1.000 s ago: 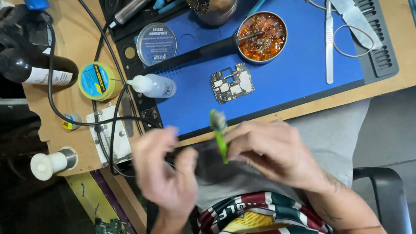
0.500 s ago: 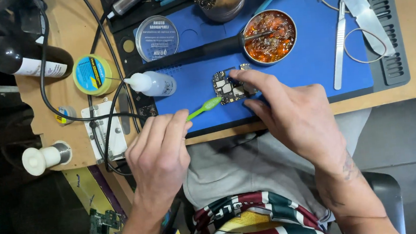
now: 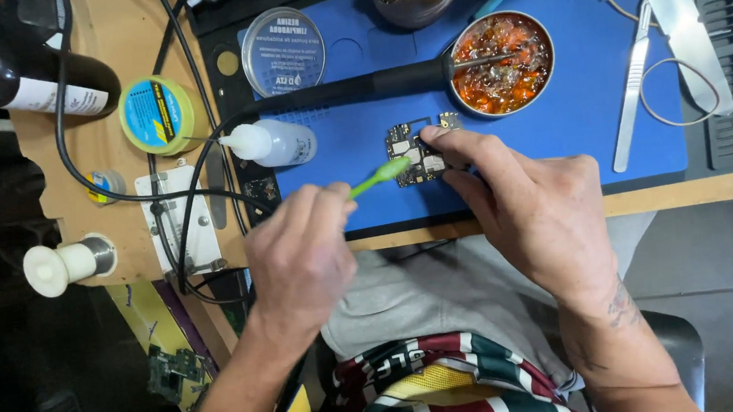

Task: Soldering and cleaning components on a small circuit board using a soldering iron, flux, and a brush.

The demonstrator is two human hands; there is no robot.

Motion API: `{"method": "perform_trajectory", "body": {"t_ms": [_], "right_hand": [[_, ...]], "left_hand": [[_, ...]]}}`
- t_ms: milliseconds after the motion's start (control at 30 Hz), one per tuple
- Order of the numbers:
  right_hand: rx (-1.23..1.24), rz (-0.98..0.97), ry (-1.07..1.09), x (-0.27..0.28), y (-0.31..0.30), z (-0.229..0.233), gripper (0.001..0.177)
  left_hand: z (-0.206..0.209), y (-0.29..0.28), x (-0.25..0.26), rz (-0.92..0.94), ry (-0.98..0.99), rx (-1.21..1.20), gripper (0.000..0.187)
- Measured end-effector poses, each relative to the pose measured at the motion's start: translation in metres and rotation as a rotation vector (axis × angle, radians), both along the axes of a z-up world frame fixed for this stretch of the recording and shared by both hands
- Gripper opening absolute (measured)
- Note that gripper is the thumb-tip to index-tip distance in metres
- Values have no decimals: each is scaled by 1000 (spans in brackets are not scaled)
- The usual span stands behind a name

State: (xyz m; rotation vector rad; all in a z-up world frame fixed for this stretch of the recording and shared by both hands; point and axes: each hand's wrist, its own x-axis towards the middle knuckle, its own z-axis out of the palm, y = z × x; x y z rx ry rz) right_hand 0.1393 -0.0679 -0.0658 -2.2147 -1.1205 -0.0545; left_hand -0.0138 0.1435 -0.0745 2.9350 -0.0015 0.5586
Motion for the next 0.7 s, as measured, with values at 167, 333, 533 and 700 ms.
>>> {"method": "perform_trajectory", "body": {"t_ms": [167, 333, 533, 700], "right_hand": [[9, -3, 0, 2, 1, 1, 27], [-4, 6, 27, 0, 2, 5, 27], [-42, -19, 87, -1, 4, 8, 29], [-64, -30, 136, -3, 8, 12, 29]], "left_hand": [[15, 8, 13, -3, -27, 6, 17], [8, 10, 13, -3, -53, -36, 20], [5, 9, -1, -6, 42, -85, 10], [19, 13, 3, -31, 9, -76, 12]]}}
